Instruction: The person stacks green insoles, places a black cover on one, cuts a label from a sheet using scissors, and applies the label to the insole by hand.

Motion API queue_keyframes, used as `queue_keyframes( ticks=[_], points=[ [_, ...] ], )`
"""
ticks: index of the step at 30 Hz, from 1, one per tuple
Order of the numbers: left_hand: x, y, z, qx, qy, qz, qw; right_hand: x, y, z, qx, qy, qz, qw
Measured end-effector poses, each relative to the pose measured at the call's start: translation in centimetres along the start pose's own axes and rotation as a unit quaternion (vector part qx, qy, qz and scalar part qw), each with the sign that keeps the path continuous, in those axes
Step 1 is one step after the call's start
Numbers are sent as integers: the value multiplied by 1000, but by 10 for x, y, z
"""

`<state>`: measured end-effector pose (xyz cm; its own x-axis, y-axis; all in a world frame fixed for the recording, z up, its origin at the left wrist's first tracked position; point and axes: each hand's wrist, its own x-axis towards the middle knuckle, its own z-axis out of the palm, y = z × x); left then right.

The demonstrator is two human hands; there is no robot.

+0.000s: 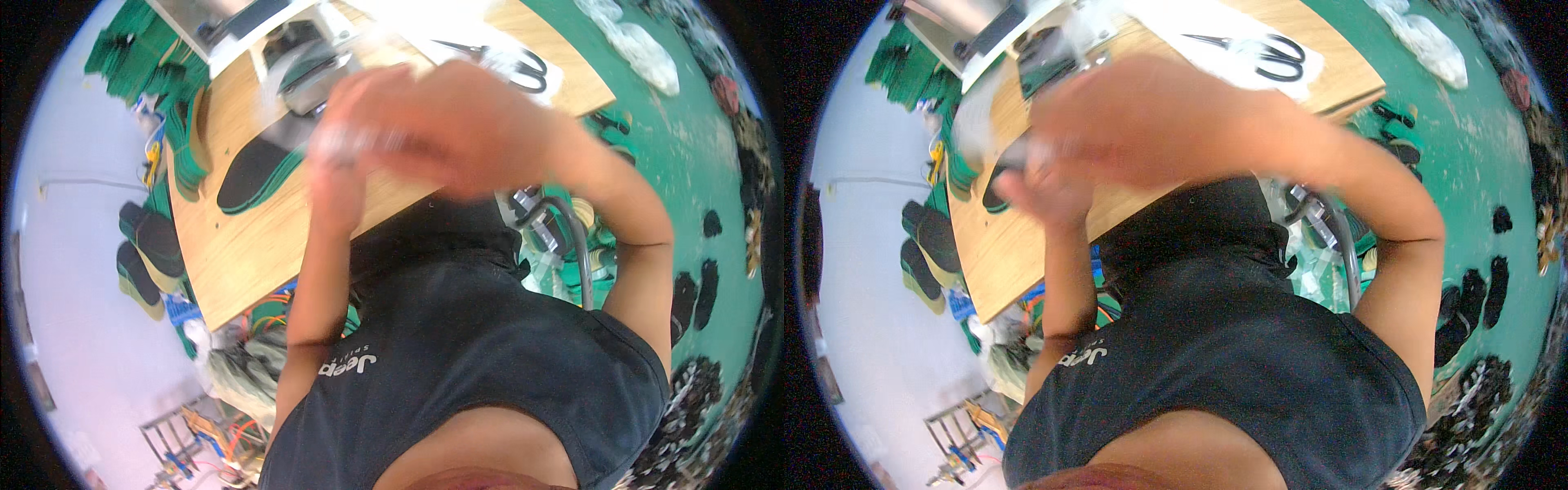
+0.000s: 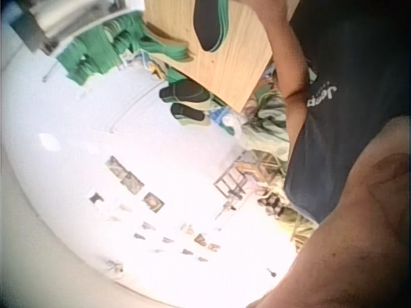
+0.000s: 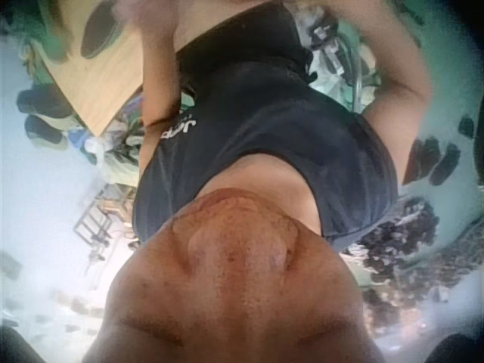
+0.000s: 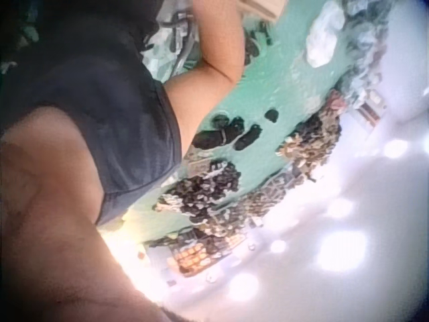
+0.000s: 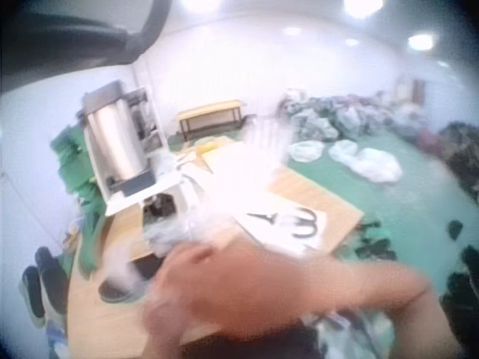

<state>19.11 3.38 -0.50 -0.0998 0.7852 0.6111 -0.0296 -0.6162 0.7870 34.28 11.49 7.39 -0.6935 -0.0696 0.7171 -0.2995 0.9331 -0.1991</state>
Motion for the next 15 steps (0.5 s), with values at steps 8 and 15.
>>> queue_keyframes(
  ticks=[8, 15],
  points=[
    [-10, 87, -7, -203, 245, 4, 948, -74, -64, 60, 241, -88, 50, 965],
    [-34, 32, -20, -65, 194, -252, 946, -151, 103, -29, -270, -9, 294, 917]
  ],
)
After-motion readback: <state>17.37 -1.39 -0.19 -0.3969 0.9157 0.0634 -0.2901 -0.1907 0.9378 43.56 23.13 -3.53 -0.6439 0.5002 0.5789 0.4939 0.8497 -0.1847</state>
